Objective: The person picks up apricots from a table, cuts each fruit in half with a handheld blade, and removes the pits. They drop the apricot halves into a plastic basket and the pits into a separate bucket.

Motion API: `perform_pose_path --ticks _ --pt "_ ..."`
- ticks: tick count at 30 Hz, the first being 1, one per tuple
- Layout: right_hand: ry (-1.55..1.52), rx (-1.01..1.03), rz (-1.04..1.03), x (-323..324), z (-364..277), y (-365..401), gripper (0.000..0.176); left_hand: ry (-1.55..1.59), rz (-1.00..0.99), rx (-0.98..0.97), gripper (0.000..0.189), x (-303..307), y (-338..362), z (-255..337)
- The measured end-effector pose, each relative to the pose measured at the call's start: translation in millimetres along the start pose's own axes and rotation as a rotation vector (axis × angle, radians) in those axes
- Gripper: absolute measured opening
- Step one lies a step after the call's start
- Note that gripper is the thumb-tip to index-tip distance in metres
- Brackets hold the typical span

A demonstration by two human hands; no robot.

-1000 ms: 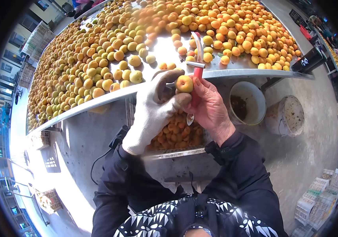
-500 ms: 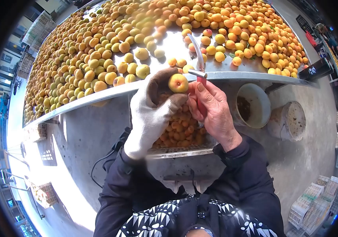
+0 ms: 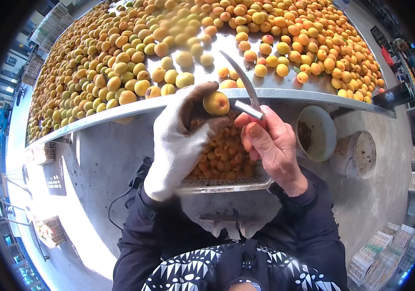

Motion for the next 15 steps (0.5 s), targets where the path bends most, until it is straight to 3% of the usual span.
perform_pose_path --ticks 3,11,15 --pt "0.193 0.064 -0.057 1.6 3.0 -0.7 0.027 -0.011 -0.006 -0.012 0.054 -2.9 3.4 -2.0" --pt "0.211 0.022 -0.069 1.5 4.0 -1.3 0.026 -0.095 -0.027 -0.064 0.055 -2.6 5.5 -7.3" --pt "0.233 0.013 -0.074 2.0 5.1 -1.0 0.028 -0.139 0.025 -0.178 0.052 -1.7 5.2 -9.9"
Point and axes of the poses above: each hand's wrist, its own y-axis away from the middle knuckle, its own x-axis out of the back of the hand, z = x × y, the point moved 3 cm from there along -y, towards the middle knuckle, and after that the axes turned 14 degrees about z, right-handed, at the moved point
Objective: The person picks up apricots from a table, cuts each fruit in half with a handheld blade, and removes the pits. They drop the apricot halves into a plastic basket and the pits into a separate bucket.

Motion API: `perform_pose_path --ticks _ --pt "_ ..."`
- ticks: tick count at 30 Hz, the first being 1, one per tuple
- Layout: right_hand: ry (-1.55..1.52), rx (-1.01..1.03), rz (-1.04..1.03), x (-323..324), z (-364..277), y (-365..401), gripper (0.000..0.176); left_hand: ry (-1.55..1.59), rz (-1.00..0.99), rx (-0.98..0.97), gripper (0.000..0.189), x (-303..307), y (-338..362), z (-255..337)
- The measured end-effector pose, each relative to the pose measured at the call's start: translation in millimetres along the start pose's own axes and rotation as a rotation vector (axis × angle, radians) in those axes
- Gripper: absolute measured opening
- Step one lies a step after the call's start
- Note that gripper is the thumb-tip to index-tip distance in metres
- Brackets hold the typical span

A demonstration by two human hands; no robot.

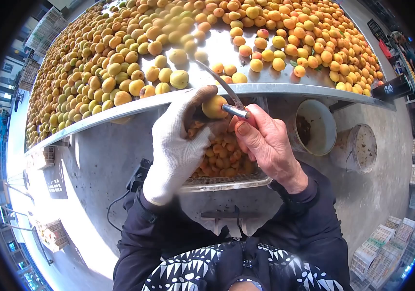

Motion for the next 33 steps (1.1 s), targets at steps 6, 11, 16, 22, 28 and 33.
perform_pose_path --ticks 6,11,16,22,28,33 --pt "0.026 0.036 -0.018 -2.7 2.7 -0.3 0.028 -0.102 -0.006 -0.094 0.052 2.2 0.1 -0.3" --pt "0.118 0.214 0.035 -8.8 5.3 -3.0 0.019 -0.191 -0.043 -0.229 0.054 3.6 -0.8 5.6" --pt "0.14 0.23 0.047 -11.9 9.9 0.8 0.015 -0.369 -0.095 -0.395 0.05 7.3 4.0 16.1" --pt "0.143 0.213 0.054 -21.6 20.0 6.4 0.012 -0.456 -0.14 -0.462 0.052 11.9 8.4 12.3" --pt "0.071 0.104 0.01 -33.4 32.6 16.2 0.012 -0.507 -0.167 -0.503 0.051 18.9 16.8 6.3" --pt "0.059 0.07 -0.018 -44.1 38.4 19.7 0.014 -0.576 -0.18 -0.484 0.058 28.6 27.5 -3.0"
Point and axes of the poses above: each hand's wrist, its own y-axis away from the middle knuckle, its own x-axis out of the back of the hand, z = x × y, the point moved 3 cm from there along -y, towards the middle knuckle, and after that the axes turned 14 degrees about z, right-handed, at the moved point
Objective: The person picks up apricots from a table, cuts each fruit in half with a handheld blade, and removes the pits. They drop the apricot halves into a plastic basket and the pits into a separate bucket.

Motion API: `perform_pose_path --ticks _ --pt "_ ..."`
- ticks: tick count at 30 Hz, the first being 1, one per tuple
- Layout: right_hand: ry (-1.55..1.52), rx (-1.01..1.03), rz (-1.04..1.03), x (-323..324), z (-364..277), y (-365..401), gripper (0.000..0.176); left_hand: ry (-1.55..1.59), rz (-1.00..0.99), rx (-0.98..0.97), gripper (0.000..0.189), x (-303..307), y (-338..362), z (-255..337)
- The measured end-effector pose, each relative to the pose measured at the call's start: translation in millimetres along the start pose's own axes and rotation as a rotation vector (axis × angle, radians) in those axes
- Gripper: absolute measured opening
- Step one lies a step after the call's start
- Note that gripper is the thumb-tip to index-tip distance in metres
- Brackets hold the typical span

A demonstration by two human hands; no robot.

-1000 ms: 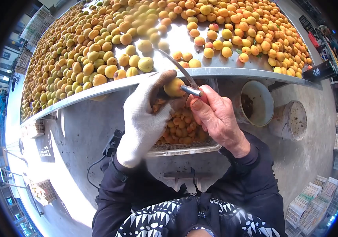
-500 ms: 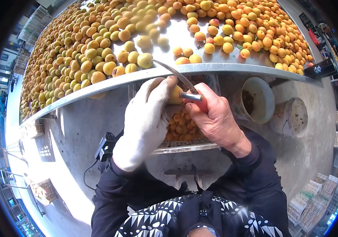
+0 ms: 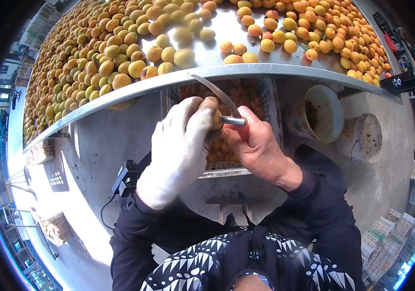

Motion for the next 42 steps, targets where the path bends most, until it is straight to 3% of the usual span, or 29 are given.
perform_pose_path --ticks 8,14,16,18,22,24,25,27,28,30,33,39,42 --pt "-0.073 -0.058 0.023 -22.0 17.7 5.4 0.014 -0.117 -0.088 -0.006 0.056 4.6 4.8 -1.3" --pt "-0.197 -0.135 -0.006 -23.6 2.2 -2.4 0.012 0.272 0.173 0.15 0.047 2.4 3.0 -17.3" --pt "-0.217 -0.143 -0.012 -22.7 -4.4 -3.8 0.012 0.295 0.167 0.16 0.045 3.3 0.2 -18.0" --pt "-0.392 -0.331 -0.053 -23.2 -7.0 -2.5 0.011 0.272 0.177 0.098 0.044 3.1 -0.7 -18.1" --pt "-0.493 -0.516 -0.163 -20.8 -3.8 -1.4 0.009 0.237 0.196 0.068 0.044 3.1 -0.2 -15.4" --pt "-0.234 -0.089 -0.05 -19.5 2.3 -6.1 0.013 0.297 0.16 0.149 0.041 4.4 0.7 -14.0" --pt "-0.233 -0.088 -0.046 -17.1 3.6 -8.1 0.013 0.301 0.159 0.145 0.041 4.4 1.5 -12.7" --pt "0.129 0.168 0.023 -10.1 0.4 -12.0 0.017 0.497 0.092 0.406 0.036 1.0 5.7 -17.0" --pt "0.13 0.171 0.027 -8.6 3.6 -12.9 0.017 0.499 0.092 0.401 0.036 3.3 4.5 -15.3" --pt "0.276 0.345 0.092 -5.7 7.6 -12.5 0.016 0.586 -0.042 0.617 0.045 3.3 3.6 -14.1" --pt "0.422 0.515 0.144 -1.8 2.6 -15.6 0.02 0.644 -0.043 0.746 0.049 2.0 2.2 -9.5" --pt "0.528 0.721 0.281 5.3 -4.0 -22.5 0.02 0.866 0.011 0.92 0.05 -2.0 -2.7 -6.2" --pt "0.495 0.595 0.301 14.4 -10.5 -23.9 0.021 1.059 0.047 0.994 0.052 -9.9 0.5 -12.6"
Point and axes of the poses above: each hand's wrist, its own y-axis away from the middle knuckle, its own x-axis out of the back of the hand, z = x × y, the point moved 3 cm from there along -y, towards the middle knuckle, and after that the axes turned 14 degrees about z, right-handed, at the moved point
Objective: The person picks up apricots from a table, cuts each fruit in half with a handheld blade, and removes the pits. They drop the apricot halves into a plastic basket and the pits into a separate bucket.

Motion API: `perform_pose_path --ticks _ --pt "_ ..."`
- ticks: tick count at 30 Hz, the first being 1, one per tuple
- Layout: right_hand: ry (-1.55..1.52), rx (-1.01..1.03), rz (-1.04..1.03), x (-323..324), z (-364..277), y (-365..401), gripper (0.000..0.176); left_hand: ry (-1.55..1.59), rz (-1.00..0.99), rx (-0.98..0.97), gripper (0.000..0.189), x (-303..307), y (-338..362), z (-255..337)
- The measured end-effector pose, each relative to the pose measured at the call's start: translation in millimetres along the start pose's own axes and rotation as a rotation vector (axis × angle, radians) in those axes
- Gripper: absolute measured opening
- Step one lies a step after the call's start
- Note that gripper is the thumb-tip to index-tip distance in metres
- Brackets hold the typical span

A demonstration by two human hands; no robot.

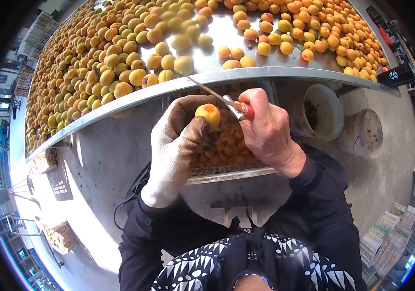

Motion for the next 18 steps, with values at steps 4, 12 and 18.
perform_pose_path --ticks 4,12,18 --pt "-0.194 -0.296 0.006 7.3 -4.7 -6.8 0.023 0.201 -0.015 -0.08 0.047 2.9 -7.5 9.6" --pt "-0.441 -0.435 -0.216 3.3 -19.3 13.6 0.022 0.221 0.125 -0.234 0.045 4.8 -14.3 23.2" --pt "-0.402 -0.357 -0.191 5.6 -26.4 9.3 0.017 0.235 0.077 -0.317 0.05 1.3 -17.4 22.8"
Point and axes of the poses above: each hand's wrist, its own y-axis away from the middle knuckle, its own x-axis out of the back of the hand, z = x × y, the point moved 3 cm from there along -y, towards the middle knuckle, and after that the axes turned 14 degrees about z, right-handed, at the moved point
